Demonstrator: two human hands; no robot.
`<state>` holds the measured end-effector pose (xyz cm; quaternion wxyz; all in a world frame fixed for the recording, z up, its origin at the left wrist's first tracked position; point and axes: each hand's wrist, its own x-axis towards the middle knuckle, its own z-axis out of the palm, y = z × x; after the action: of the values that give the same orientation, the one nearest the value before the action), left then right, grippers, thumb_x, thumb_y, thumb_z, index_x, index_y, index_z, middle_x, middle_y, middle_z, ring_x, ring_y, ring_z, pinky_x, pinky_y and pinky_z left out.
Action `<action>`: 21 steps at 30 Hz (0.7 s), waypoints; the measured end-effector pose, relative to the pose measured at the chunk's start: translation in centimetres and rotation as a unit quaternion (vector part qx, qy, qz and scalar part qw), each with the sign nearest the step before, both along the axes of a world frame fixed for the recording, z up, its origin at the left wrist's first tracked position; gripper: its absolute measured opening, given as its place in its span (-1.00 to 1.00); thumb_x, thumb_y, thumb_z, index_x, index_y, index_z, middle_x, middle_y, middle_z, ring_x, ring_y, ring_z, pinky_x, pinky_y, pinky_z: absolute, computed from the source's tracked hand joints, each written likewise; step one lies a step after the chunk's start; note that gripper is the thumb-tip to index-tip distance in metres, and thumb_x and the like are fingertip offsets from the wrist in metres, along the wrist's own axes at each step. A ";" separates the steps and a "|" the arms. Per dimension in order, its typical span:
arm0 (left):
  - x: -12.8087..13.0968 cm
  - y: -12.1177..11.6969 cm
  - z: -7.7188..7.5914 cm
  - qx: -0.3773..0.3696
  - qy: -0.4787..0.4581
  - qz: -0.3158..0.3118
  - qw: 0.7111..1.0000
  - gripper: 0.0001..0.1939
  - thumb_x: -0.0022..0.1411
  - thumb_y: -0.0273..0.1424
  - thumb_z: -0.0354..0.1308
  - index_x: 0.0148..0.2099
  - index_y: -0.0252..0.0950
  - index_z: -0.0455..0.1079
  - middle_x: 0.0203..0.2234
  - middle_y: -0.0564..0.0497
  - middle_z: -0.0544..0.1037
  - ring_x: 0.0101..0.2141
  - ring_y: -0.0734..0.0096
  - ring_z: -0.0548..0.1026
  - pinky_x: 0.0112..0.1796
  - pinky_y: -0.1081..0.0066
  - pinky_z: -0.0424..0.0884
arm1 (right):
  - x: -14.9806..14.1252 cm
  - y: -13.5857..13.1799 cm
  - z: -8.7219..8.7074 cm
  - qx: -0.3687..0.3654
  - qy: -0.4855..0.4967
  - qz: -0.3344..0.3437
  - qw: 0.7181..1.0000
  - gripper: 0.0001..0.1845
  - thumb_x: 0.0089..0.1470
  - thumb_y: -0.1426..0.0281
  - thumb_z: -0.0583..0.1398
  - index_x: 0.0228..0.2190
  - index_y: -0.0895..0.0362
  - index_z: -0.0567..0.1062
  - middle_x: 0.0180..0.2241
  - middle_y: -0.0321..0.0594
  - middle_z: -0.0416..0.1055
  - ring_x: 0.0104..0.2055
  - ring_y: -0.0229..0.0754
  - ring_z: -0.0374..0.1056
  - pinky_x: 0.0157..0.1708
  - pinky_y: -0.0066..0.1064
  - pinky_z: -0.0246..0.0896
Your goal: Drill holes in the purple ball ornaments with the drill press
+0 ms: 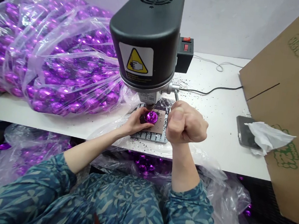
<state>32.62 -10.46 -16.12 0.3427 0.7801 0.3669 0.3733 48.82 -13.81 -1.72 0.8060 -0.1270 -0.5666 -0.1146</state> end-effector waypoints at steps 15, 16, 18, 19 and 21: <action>0.2 -0.2 0.3 -0.010 -0.002 0.003 1.000 -0.44 0.10 -0.30 0.48 0.08 -0.25 0.34 -0.06 -0.09 0.55 -0.02 0.14 0.55 0.01 0.13 0.50 | -0.7 -0.4 1.8 -0.051 0.037 -0.010 0.998 -0.45 0.19 0.52 0.13 -0.65 0.14 -0.10 -0.77 -0.48 -0.14 -0.77 -0.53 -0.11 -0.76 -0.57 -0.20; 0.2 -0.2 0.4 -0.015 -0.003 0.004 1.000 -0.44 0.09 -0.31 0.48 0.08 -0.25 0.35 -0.07 -0.09 0.56 -0.04 0.15 0.55 0.01 0.13 0.51 | -0.8 -0.3 2.9 -0.079 0.058 -0.014 0.995 -0.47 0.22 0.51 0.12 -0.67 0.14 -0.05 -0.76 -0.48 -0.07 -0.75 -0.52 -0.04 -0.73 -0.55 -0.19; 0.1 -0.3 0.7 -0.027 -0.008 0.010 1.000 -0.43 0.08 -0.31 0.49 0.08 -0.26 0.35 -0.08 -0.09 0.57 -0.06 0.16 0.57 0.00 0.15 0.52 | -0.8 0.1 4.9 -0.152 0.091 -0.007 0.984 -0.49 0.21 0.47 0.16 -0.68 0.12 0.07 -0.77 -0.49 0.02 -0.75 -0.49 -0.01 -0.71 -0.50 -0.19; 0.0 -0.4 0.9 -0.029 -0.013 0.017 0.999 -0.43 0.08 -0.32 0.49 0.08 -0.27 0.36 -0.08 -0.09 0.57 -0.06 0.17 0.57 0.00 0.15 0.52 | -0.7 0.5 5.7 -0.179 0.095 0.005 0.979 -0.50 0.20 0.45 0.18 -0.68 0.11 0.10 -0.78 -0.49 0.04 -0.76 -0.48 -0.02 -0.71 -0.48 -0.20; -0.3 -0.9 1.2 -0.015 -0.019 0.038 0.999 -0.45 0.10 -0.31 0.47 0.09 -0.27 0.37 -0.06 -0.11 0.58 -0.04 0.16 0.56 0.01 0.15 0.52 | -0.5 1.2 6.7 -0.201 0.101 0.032 0.974 -0.52 0.18 0.41 0.21 -0.67 0.09 0.12 -0.78 -0.52 0.04 -0.77 -0.48 -0.04 -0.71 -0.46 -0.24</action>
<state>32.31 -11.37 -14.93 0.3471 0.7530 0.3952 0.3954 48.34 -12.65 4.98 0.8205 -0.2793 -0.4971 0.0411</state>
